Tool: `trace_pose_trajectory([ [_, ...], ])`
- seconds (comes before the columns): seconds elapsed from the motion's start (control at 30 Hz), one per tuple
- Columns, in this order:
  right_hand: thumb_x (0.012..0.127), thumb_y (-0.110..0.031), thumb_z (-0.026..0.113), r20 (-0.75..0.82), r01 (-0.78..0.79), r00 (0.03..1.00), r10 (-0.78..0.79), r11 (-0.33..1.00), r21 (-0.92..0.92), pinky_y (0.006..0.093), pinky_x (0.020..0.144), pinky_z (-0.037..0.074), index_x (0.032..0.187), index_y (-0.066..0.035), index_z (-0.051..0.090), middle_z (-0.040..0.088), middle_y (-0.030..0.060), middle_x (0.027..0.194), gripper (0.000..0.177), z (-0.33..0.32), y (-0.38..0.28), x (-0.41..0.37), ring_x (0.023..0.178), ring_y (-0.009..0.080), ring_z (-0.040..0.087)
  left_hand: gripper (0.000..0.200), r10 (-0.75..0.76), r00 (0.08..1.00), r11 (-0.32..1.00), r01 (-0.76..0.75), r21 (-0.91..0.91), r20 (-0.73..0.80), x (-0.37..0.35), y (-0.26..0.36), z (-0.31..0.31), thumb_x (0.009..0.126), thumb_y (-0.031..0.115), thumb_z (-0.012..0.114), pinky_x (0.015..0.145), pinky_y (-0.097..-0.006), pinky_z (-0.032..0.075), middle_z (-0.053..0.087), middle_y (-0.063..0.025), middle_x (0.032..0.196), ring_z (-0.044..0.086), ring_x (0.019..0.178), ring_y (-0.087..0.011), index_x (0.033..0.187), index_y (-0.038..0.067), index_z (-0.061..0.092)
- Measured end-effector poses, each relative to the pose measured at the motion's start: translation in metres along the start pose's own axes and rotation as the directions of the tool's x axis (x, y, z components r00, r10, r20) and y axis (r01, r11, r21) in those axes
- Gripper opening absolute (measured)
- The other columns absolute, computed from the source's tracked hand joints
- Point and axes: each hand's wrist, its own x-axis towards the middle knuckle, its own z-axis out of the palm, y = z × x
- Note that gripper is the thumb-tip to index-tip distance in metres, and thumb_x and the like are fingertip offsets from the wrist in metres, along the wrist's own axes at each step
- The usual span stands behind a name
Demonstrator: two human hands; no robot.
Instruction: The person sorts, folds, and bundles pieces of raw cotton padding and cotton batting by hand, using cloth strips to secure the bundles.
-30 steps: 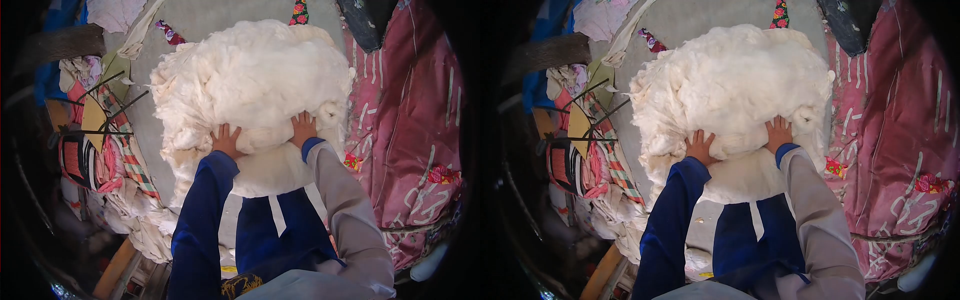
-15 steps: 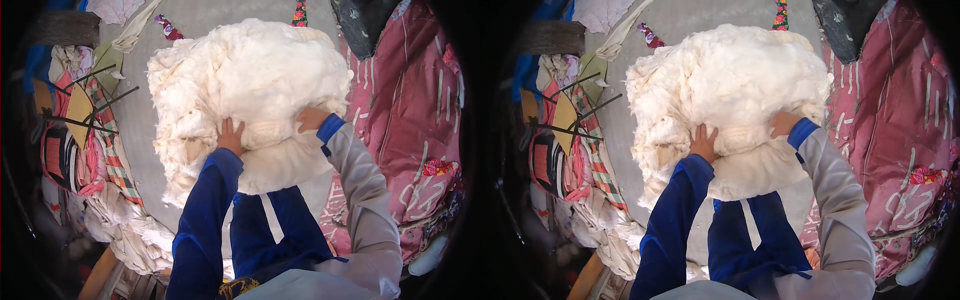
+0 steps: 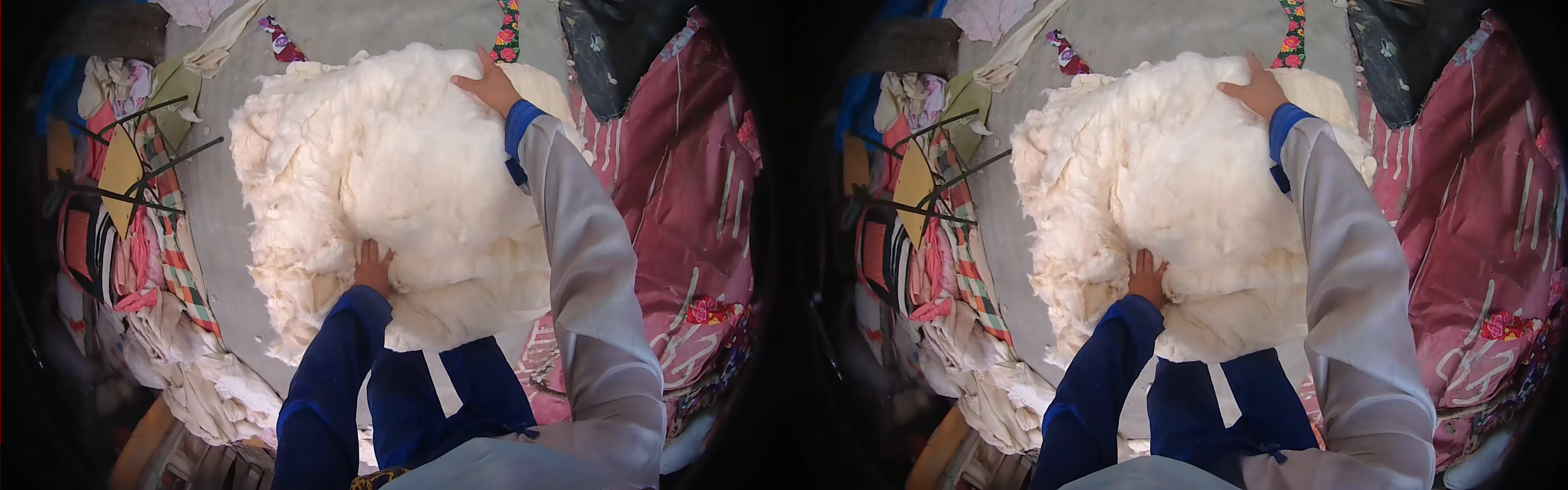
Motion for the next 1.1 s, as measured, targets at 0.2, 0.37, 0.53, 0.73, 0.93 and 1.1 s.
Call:
trace_pose_trajectory([
  [0.2, 0.08, -0.022, 0.056, 0.628, 0.191, 0.743, 0.233, 0.825, -0.532, 0.045, 0.078, 0.049, 0.101, -0.007, 0.064, 0.066, 0.0193, 0.089, 0.027, -0.067, 0.018, -0.107, 0.086, 0.0352, 0.064, 0.08, 0.048, 0.999, 0.999, -0.048, -0.025, -0.017, 0.006, 0.0, -0.022, 0.061, 0.033, 0.08, 0.099, -0.0464, 0.04, 0.02, -0.0172, 0.147, 0.014, 0.14, -0.0341, 0.133, 0.021, 0.047],
  [0.37, 0.078, -0.027, 0.058, 0.695, 0.28, 0.494, 0.523, 0.661, -0.696, 0.0461, 0.084, 0.047, 0.1, -0.005, 0.066, 0.064, 0.017, 0.104, 0.032, -0.137, 0.042, -0.138, 0.103, 0.0316, 0.059, 0.079, 0.071, 0.997, 0.997, -0.071, 0.004, -0.015, 0.017, -0.001, -0.024, 0.064, 0.035, 0.076, 0.103, -0.0482, 0.034, 0.019, -0.0188, 0.148, 0.013, 0.139, -0.0356, 0.135, 0.02, 0.045],
  [0.53, 0.077, -0.029, 0.058, 0.544, 0.293, 0.663, 0.515, 0.49, -0.821, 0.0475, 0.085, 0.047, 0.103, -0.004, 0.065, 0.062, 0.0165, 0.111, 0.037, -0.143, -0.005, -0.1, 0.108, 0.0309, 0.056, 0.089, 0.083, 0.996, 0.997, -0.083, 0.007, 0.021, 0.018, -0.007, -0.038, 0.063, 0.044, 0.076, 0.107, -0.0539, 0.026, 0.018, -0.0207, 0.148, 0.013, 0.139, -0.0382, 0.14, 0.017, 0.039],
  [0.73, 0.08, -0.031, 0.06, 0.377, 0.246, 0.922, 0.084, 0.625, -0.741, 0.0464, 0.093, 0.042, 0.11, -0.004, 0.063, 0.053, 0.0156, 0.126, 0.041, -0.119, -0.058, -0.041, 0.116, 0.0315, 0.05, 0.087, 0.106, 0.994, 0.994, -0.106, -0.012, 0.022, 0.022, -0.009, -0.034, 0.062, 0.046, 0.076, 0.109, -0.0492, 0.027, 0.021, -0.0204, 0.146, 0.014, 0.139, -0.0377, 0.137, 0.016, 0.043],
  [0.93, 0.07, -0.055, 0.069, 0.418, 0.469, 0.855, -0.308, 0.802, -0.37, 0.0518, 0.103, 0.03, 0.131, -0.006, 0.048, 0.038, 0.0235, 0.139, 0.081, -0.129, -0.158, -0.113, 0.13, 0.0386, 0.035, 0.084, 0.067, 0.997, 0.994, -0.063, -0.094, 0.038, 0.017, -0.004, -0.054, 0.062, 0.043, 0.077, 0.108, -0.0482, 0.028, 0.024, -0.0198, 0.145, 0.016, 0.139, -0.0358, 0.135, 0.015, 0.046],
  [1.1, 0.057, -0.058, 0.076, 0.694, 0.531, 0.717, -0.059, 0.691, -0.49, 0.0613, 0.105, 0.02, 0.146, -0.015, 0.025, 0.016, 0.0186, 0.152, 0.112, -0.116, -0.136, -0.204, 0.141, 0.0366, 0.012, 0.08, 0.087, 0.994, 0.993, -0.081, -0.08, 0.068, -0.002, 0.002, -0.085, 0.069, 0.037, 0.074, 0.106, -0.0534, 0.027, 0.023, -0.0201, 0.147, 0.02, 0.138, -0.0346, 0.139, 0.018, 0.04],
])
